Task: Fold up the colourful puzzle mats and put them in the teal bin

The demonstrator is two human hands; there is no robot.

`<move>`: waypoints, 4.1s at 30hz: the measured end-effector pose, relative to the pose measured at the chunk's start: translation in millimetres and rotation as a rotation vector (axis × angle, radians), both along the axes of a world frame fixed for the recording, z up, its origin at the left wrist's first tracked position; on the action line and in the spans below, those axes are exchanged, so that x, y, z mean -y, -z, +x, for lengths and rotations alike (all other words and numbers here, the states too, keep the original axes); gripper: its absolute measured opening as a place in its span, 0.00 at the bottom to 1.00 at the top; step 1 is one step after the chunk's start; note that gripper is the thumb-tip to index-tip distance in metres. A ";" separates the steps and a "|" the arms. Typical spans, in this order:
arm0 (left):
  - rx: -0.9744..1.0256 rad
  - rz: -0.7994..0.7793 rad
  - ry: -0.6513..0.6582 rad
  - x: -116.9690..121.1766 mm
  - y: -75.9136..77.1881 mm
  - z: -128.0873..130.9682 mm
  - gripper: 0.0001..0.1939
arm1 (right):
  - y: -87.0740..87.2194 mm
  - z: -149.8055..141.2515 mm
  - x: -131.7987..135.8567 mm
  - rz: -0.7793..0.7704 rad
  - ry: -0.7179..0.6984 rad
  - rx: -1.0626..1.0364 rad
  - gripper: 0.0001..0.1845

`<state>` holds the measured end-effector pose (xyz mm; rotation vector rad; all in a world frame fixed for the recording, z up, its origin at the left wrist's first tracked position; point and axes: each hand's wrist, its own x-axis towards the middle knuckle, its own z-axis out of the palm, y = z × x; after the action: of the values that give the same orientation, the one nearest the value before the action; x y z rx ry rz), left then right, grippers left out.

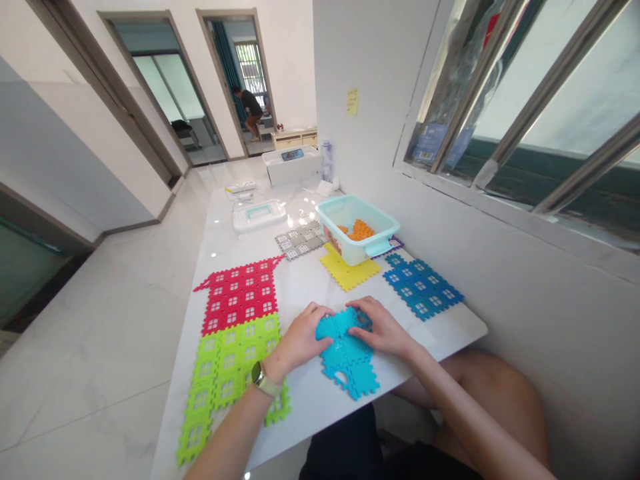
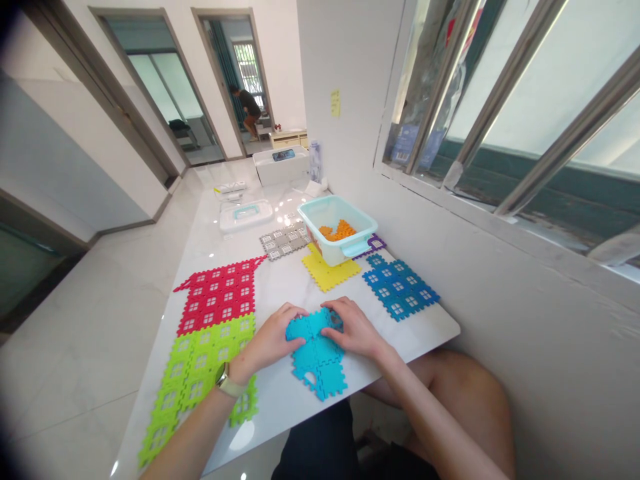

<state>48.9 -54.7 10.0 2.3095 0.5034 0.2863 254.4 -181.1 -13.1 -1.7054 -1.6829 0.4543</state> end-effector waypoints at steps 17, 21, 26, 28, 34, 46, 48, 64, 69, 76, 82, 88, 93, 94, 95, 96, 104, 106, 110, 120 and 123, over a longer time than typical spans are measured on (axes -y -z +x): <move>0.310 0.085 -0.137 -12.4 9.8 -1.8 0.15 | 1.9 -4.1 -1.1 0.194 0.115 -0.139 0.17; 0.184 0.000 -0.093 -13.3 6.3 -1.8 0.13 | 2.3 -6.3 2.0 0.119 0.106 -0.144 0.17; 0.030 0.133 0.009 -12.5 4.3 -2.6 0.21 | 1.5 -11.5 1.7 0.083 0.124 0.073 0.13; -0.011 0.166 0.045 -12.2 3.0 -3.4 0.27 | 2.0 -13.8 1.8 0.059 0.157 0.115 0.13; -0.095 0.135 0.071 -13.0 2.8 -3.7 0.36 | -1.5 -22.1 7.8 0.016 0.190 0.169 0.14; 0.001 0.084 0.114 -8.8 3.8 -4.9 0.25 | -13.2 -27.6 18.6 -0.008 0.158 -0.120 0.10; 0.045 0.189 0.119 -11.7 9.3 -4.6 0.19 | -10.2 -28.1 14.7 0.075 0.133 -0.045 0.08; 0.269 0.114 0.051 -14.6 -5.1 -5.1 0.19 | -16.3 -13.3 10.4 0.171 0.149 -0.153 0.13; 0.107 -0.004 0.034 -15.2 -4.0 -2.5 0.20 | -14.2 -18.1 12.5 -0.054 0.214 -0.215 0.22; -0.097 0.150 0.049 -14.7 -3.8 -6.6 0.37 | -5.4 -31.8 14.5 -0.083 0.213 -0.164 0.18; -0.215 0.107 0.023 -8.3 -7.0 -7.8 0.37 | -10.4 -33.1 14.4 -0.116 0.176 -0.247 0.20; -0.139 -0.004 0.002 -9.0 -10.5 -6.4 0.30 | -9.5 -32.4 9.9 -0.107 0.151 -0.352 0.28; 0.028 -0.162 0.031 -19.1 -15.1 -9.4 0.25 | -11.1 -23.8 -11.0 -0.149 0.083 -0.475 0.26; 0.056 -0.208 0.021 -22.1 -14.6 -10.6 0.23 | -12.6 -20.6 -19.0 -0.148 0.068 -0.485 0.24; 0.079 -0.258 -0.004 -25.3 -13.2 -11.7 0.22 | -14.7 -17.1 -28.4 -0.142 0.057 -0.485 0.23; 0.099 -0.315 -0.041 -28.8 -11.0 -12.8 0.21 | -17.6 -13.7 -39.1 -0.136 0.050 -0.475 0.23; 0.378 -0.865 -0.410 -47.1 4.3 -15.7 0.33 | -31.8 -9.7 -121.3 -0.035 -0.156 -0.567 0.23; 0.413 -0.953 -0.450 -46.4 1.9 -15.9 0.36 | -24.2 -13.6 -126.3 -0.001 -0.153 -0.610 0.22; 0.441 -0.921 -0.459 -44.4 -0.1 -12.7 0.35 | -11.8 -16.4 -120.1 0.048 -0.122 -0.629 0.23; 0.335 -0.788 -0.526 -42.6 7.5 -8.0 0.27 | -14.7 -22.1 -110.9 0.168 -0.085 -0.541 0.15; 0.320 -0.772 -0.504 -41.7 7.3 -9.8 0.26 | -11.6 -22.1 -111.7 0.146 -0.058 -0.704 0.10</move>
<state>39.1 -13.0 2.6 1.3396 0.8490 0.5744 232.3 -69.4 -1.5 -1.1913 -1.2084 0.8238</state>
